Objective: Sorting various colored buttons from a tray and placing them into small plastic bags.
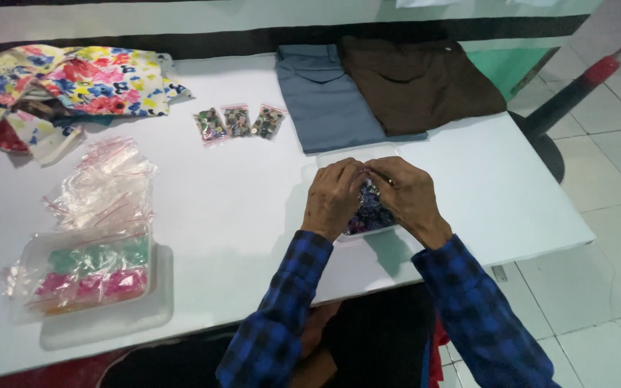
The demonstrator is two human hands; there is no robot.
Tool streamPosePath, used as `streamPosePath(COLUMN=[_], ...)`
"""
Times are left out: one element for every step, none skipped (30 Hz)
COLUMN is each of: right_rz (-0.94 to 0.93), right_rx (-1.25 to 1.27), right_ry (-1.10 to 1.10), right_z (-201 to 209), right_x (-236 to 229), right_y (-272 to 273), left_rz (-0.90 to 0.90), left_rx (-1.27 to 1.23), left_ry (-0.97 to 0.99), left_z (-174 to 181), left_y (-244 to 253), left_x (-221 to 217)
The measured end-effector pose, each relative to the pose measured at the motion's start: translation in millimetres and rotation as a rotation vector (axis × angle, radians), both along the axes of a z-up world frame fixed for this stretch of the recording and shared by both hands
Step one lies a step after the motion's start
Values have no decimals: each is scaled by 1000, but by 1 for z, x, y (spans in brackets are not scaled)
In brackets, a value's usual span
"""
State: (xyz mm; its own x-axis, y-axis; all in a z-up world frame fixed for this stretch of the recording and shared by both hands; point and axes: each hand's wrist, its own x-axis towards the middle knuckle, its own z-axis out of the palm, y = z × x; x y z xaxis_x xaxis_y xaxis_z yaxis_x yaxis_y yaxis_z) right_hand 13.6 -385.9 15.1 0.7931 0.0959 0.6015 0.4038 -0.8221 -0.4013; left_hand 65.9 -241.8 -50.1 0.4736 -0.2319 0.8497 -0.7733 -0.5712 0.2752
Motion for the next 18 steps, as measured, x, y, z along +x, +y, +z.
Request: streamPosePath(right_rz=[15,-9,-35,-21,-44,-66,-59,-19,21,28,65,102,109,118,129,137,131,124], right_rx=[4,-56,-116,-110,-153,-194,-188,-158,-126,-117,-80,-44,-44,-27,-11,-12,25,62], right_ry=[3,-45,-95,-93,-155,-217,-216,-222,-229,-231,-170,-108,-111,-18,74,71,115,159], right_z=[5,11,18,19,19,20,17,14,10,-2,-13,-24,-41,-57,-75,-84,-92,-99], right_x=[-7,-14,-18,-21,-27,-33,-35,-37,-40,-35,-30,-25,-17,-10,-2,0,5,9], right_y=[11,22,33,49,65,81,98,114,131,143,154,166,171,176,181,183,184,186], left_rz=[15,7,-3,10,12,13,22,67,112,120,158,197,203,241,281,289,294,298], left_rx=[4,-37,-78,-73,-137,-201,-195,-194,-191,-183,-133,-85,-85,-18,48,46,59,72], left_ry=[3,-22,-49,-48,-43,-39,-39,-36,-35,-38,31,100,98,212,327,324,421,518], left_z=[9,18,28,32,34,37,32,28,23,15,7,-1,-14,-28,-43,-49,-55,-61], left_y=[10,20,30,44,57,70,85,100,115,129,143,158,168,178,187,192,197,202], left_x=[-9,-18,-24,-30,-39,-47,-51,-55,-59,-59,-60,-61,-58,-55,-52,-50,-47,-44])
